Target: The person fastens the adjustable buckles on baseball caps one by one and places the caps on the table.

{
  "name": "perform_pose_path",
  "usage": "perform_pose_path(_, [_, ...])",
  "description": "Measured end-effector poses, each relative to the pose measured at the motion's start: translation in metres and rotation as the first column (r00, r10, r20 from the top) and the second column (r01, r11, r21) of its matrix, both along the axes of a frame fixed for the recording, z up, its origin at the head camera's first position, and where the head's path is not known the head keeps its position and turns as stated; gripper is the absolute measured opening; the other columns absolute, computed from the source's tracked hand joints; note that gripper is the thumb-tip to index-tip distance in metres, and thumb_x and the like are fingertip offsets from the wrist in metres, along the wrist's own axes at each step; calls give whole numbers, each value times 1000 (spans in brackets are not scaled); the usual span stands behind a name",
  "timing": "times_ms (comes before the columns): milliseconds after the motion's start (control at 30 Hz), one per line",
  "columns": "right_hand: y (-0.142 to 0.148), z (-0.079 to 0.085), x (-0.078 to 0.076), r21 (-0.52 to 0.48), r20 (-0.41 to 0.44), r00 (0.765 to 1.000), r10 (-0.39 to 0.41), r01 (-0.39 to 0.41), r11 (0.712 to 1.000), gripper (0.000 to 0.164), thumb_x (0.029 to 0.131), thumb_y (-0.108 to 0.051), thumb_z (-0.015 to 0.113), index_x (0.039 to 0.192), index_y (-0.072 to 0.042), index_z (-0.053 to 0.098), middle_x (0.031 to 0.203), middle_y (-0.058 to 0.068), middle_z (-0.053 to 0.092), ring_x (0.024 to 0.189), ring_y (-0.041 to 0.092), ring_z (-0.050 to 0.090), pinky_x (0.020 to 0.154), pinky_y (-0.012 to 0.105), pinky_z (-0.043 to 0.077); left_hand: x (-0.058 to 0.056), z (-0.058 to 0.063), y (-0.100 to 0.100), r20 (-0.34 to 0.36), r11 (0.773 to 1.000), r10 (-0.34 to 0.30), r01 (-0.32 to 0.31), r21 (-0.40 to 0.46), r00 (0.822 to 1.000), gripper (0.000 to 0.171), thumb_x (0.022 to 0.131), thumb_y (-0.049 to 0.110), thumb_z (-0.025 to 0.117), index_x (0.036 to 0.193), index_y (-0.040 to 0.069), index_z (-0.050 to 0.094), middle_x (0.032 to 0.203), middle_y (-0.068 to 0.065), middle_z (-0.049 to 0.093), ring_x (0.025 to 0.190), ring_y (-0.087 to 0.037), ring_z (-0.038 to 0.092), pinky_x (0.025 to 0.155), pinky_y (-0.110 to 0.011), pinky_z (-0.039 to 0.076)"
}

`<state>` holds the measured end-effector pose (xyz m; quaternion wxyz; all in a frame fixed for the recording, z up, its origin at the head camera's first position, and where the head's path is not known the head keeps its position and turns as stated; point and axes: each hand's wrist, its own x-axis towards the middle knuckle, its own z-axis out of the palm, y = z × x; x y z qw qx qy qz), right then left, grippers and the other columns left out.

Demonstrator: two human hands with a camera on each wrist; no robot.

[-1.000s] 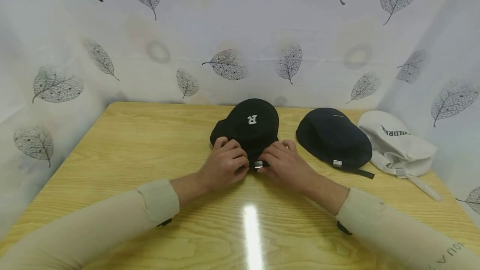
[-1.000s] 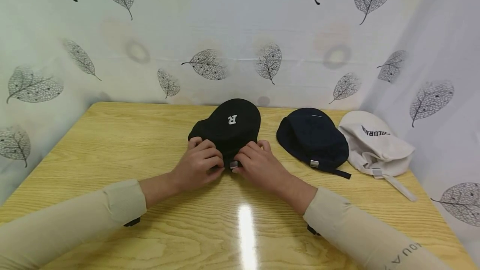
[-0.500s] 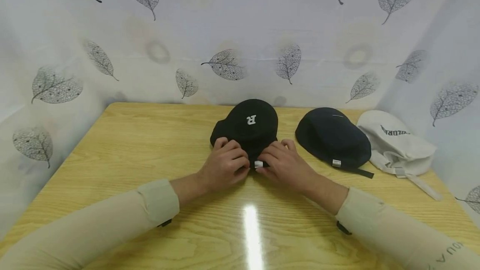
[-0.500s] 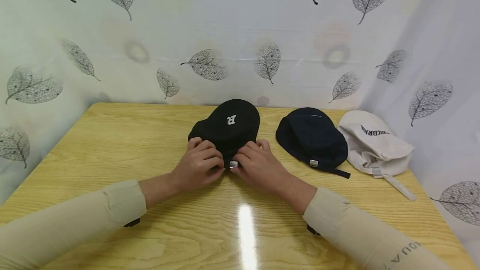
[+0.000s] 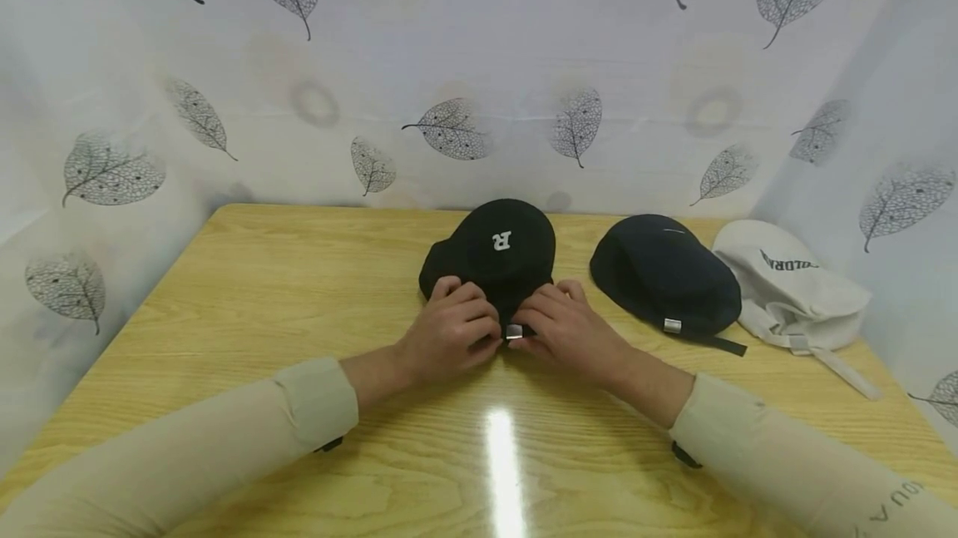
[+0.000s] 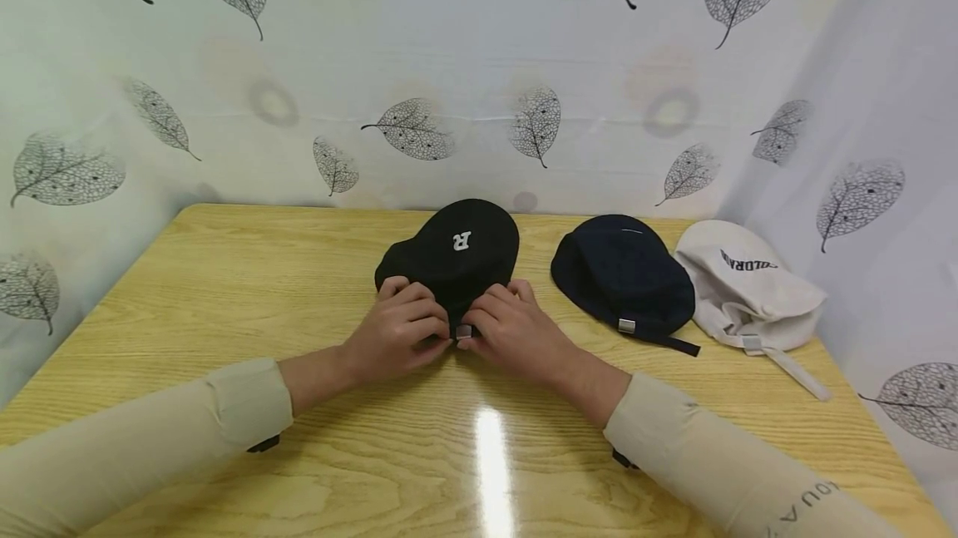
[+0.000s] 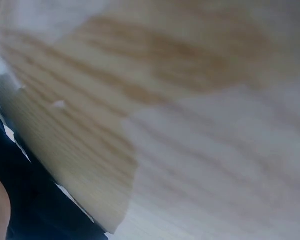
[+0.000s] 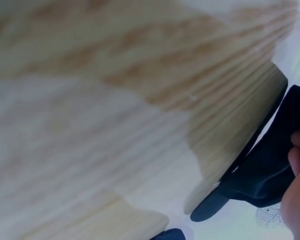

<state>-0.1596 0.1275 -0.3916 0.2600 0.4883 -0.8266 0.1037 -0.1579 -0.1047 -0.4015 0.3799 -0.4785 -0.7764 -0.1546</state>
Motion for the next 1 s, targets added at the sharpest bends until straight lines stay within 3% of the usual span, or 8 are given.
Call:
perform_pose_path(200, [1, 1, 3, 32, 57, 992, -115, 114, 993, 15, 95, -26, 62, 94, -12, 67, 95, 1, 64, 95, 22, 55, 85, 45, 37, -1, -1, -1, -2, 1000, 19, -19, 21, 1000, 12, 75, 16, 84, 75, 16, 72, 83, 4, 69, 84, -17, 55, 82, -41, 36])
perform_pose_path(300, [2, 3, 4, 60, 109, 984, -138, 132, 989, 12, 97, -20, 55, 93, -13, 65, 93, 0, 61, 94, 21, 52, 86, 45, 34, -1, -1, -1, 7, 1000, 22, -22, 21, 1000, 12, 75, 16, 84, 75, 17, 72, 83, 4, 69, 84, -17, 56, 82, -41, 37])
perform_pose_path(633, [0, 2, 4, 73, 119, 993, 4, -13, 997, 10, 100, -19, 55, 99, -14, 64, 95, -2, 62, 91, 18, 51, 85, 41, 34, 3, 2, -2, 124, 1000, 22, -20, -19, 992, 25, 78, 36, 85, 90, 18, 73, 89, 6, 70, 92, -17, 56, 87, -41, 38])
perform_pose_path(867, [0, 0, 3, 18, 139, 985, 100, -103, 994, 16, 105, -23, 49, 101, -15, 63, 98, -2, 61, 92, 17, 51, 83, 37, 34, -1, -2, -2, 89, 997, -73, 72, 11, 993, 24, 78, 30, 86, 92, 17, 72, 88, 7, 71, 92, -16, 57, 85, -39, 37])
perform_pose_path(1000, [0, 0, 3, 1, 148, 983, 111, -112, 994, 15, 104, -23, 51, 100, -15, 63, 98, -3, 61, 91, 16, 50, 82, 37, 33, -2, -4, 0, 74, 995, -94, 92, 30, 993, 20, 78, 26, 86, 89, 17, 71, 85, 8, 70, 90, -16, 58, 84, -39, 36])
